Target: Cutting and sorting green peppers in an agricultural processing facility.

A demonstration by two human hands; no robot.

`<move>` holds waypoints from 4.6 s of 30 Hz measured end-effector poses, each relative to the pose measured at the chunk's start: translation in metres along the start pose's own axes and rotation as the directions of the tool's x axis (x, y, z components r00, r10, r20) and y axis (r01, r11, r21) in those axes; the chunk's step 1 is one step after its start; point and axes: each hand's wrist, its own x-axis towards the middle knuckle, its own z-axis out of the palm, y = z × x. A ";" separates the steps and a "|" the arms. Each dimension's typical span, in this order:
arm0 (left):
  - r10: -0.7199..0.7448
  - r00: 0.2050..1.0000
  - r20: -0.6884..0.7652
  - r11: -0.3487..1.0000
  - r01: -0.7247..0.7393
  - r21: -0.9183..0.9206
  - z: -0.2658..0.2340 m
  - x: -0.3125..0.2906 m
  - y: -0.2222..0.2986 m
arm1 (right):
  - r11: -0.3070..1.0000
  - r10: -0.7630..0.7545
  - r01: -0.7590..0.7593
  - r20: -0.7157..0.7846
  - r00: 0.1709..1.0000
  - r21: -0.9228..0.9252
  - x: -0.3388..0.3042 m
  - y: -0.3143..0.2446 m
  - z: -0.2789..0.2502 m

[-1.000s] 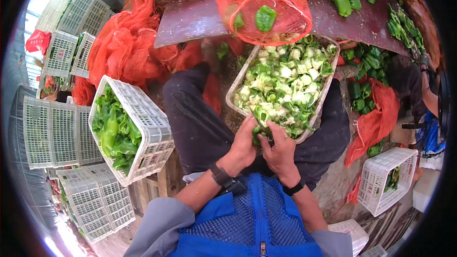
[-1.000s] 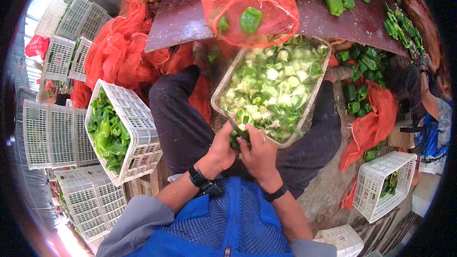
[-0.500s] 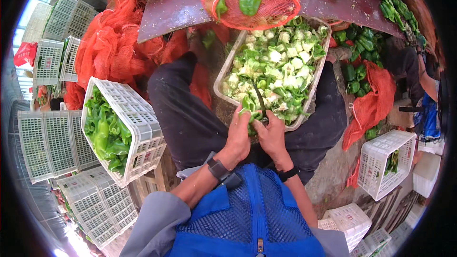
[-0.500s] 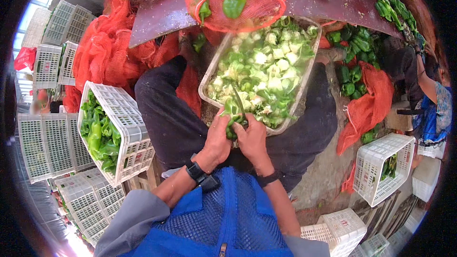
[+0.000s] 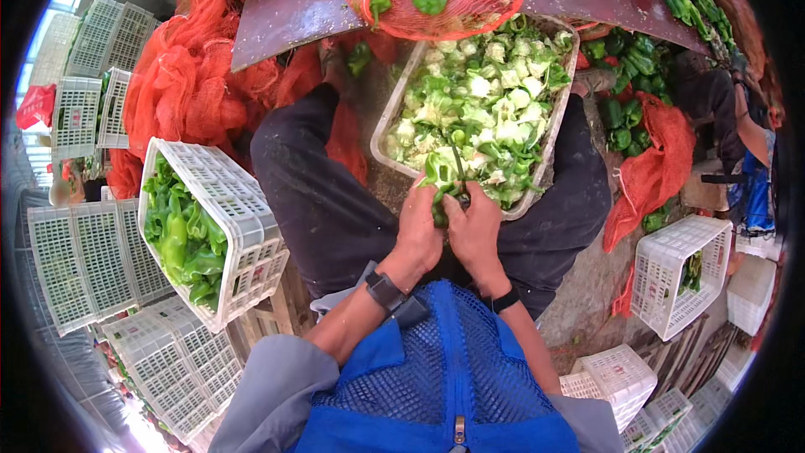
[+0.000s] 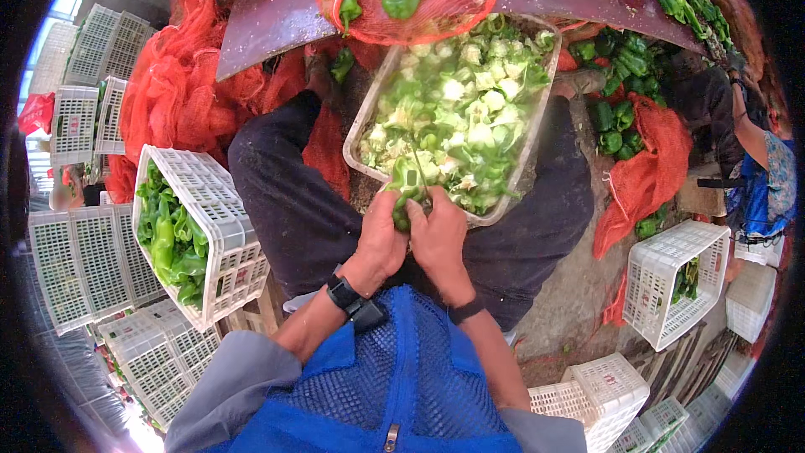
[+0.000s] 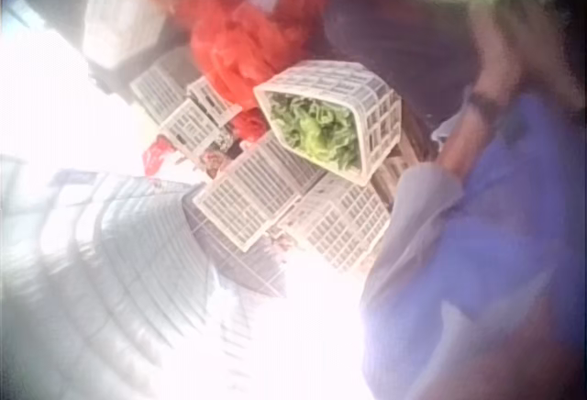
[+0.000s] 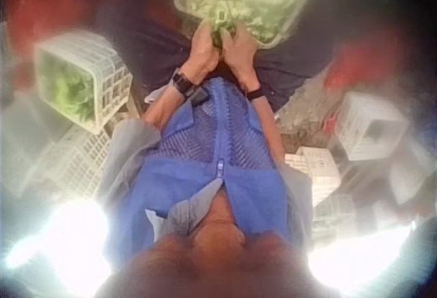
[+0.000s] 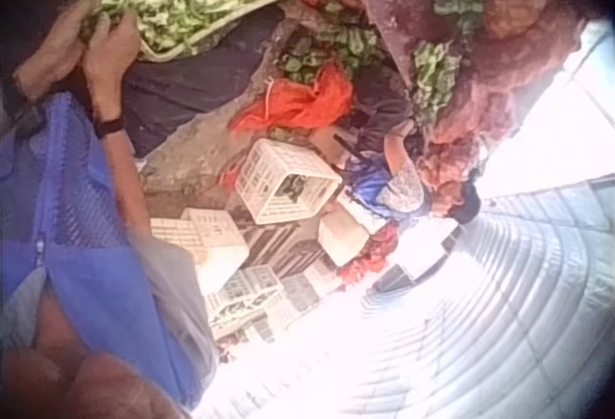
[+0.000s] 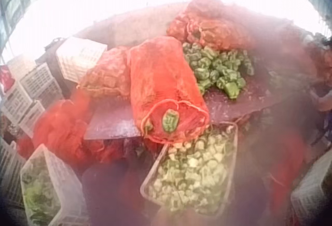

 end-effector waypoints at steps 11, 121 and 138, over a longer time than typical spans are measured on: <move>0.071 0.997 -0.041 0.992 -0.066 0.108 -0.015 -0.002 -0.008 | 0.978 0.151 -0.170 0.160 0.976 0.117 0.013 0.027 0.013; -0.125 0.944 0.304 0.976 0.062 0.207 0.004 -0.013 0.035 | 0.766 0.373 -0.396 0.152 0.915 0.507 0.066 0.001 -0.072; 0.133 0.641 0.756 -0.677 -0.498 0.542 -0.014 0.067 0.082 | 0.771 0.427 -0.393 0.052 0.903 0.501 0.046 0.018 -0.078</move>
